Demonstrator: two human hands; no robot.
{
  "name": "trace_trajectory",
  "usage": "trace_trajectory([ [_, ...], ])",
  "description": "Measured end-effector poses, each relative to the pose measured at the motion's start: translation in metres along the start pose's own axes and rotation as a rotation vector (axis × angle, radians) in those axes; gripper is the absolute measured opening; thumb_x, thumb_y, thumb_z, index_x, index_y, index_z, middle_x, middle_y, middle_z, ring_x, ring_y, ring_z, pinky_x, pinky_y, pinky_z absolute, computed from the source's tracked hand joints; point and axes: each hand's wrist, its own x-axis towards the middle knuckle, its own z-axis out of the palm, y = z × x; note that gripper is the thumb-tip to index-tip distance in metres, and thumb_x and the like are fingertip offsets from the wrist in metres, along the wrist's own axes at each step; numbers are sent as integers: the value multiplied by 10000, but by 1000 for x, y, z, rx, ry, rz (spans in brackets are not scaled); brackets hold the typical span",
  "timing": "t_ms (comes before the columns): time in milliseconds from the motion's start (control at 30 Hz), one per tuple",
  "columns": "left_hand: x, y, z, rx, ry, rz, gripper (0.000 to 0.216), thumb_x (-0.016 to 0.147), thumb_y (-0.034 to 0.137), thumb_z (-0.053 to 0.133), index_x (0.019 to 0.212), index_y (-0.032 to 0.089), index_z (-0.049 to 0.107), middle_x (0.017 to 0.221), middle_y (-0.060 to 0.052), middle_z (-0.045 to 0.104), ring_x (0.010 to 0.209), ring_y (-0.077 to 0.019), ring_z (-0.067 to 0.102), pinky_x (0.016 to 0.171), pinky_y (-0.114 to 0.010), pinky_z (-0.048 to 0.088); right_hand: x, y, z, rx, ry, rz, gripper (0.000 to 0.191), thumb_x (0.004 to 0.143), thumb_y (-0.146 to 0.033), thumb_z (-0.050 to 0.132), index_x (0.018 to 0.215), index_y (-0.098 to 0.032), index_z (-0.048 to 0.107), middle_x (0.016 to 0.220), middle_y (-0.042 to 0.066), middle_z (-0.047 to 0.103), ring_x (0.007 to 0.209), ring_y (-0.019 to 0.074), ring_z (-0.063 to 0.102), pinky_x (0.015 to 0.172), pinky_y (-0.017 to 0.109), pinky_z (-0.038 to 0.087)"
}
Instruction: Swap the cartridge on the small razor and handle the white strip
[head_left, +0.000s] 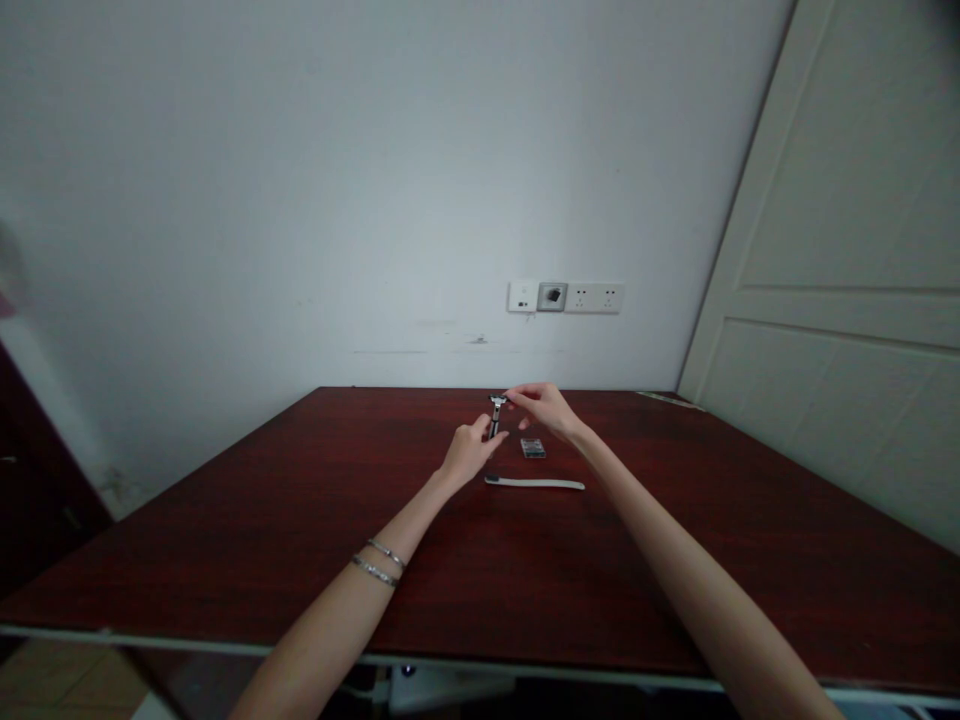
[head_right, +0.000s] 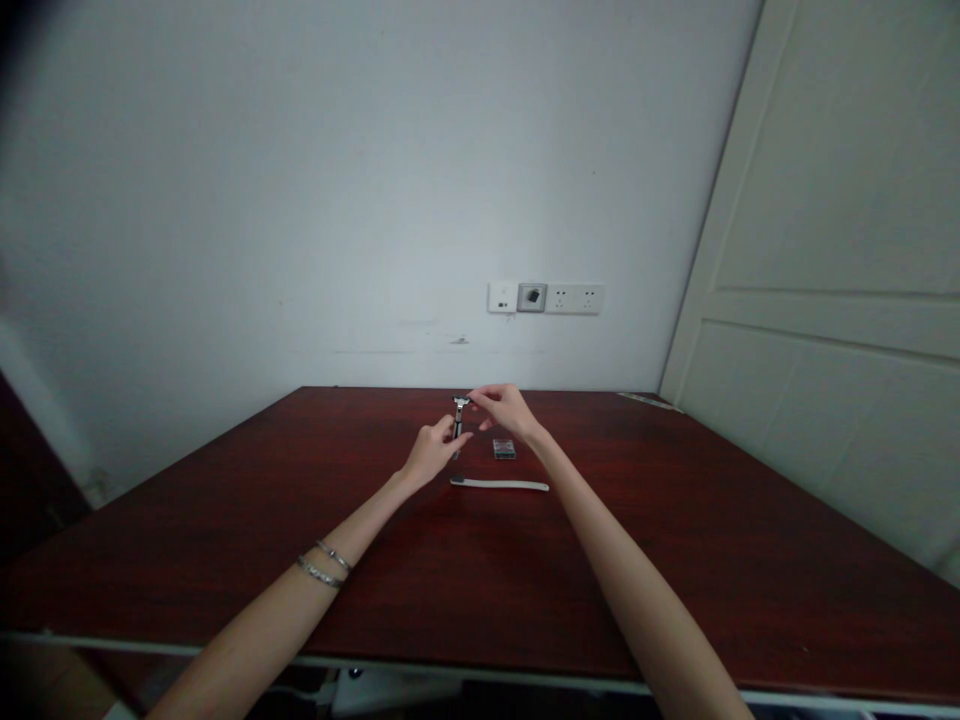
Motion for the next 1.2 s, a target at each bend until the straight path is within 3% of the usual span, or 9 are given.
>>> trace_trajectory([
  [300, 0, -1, 0, -1, -13, -15, 221, 831, 400, 489, 835, 180, 497, 567, 24, 587, 498, -122, 559, 509, -200, 362, 2, -2, 0, -109, -23, -2, 188, 766, -259, 599, 845, -102, 664, 708, 26, 648, 388, 57, 533, 357, 175, 486],
  [1200, 0, 2, 2, -46, 23, -57, 171, 820, 343, 488, 770, 180, 496, 540, 33, 552, 462, -109, 545, 466, -190, 350, 3, -2, 4, -119, -22, -27, 203, 764, -287, 598, 835, -106, 657, 711, 29, 663, 375, 65, 546, 324, 152, 444],
])
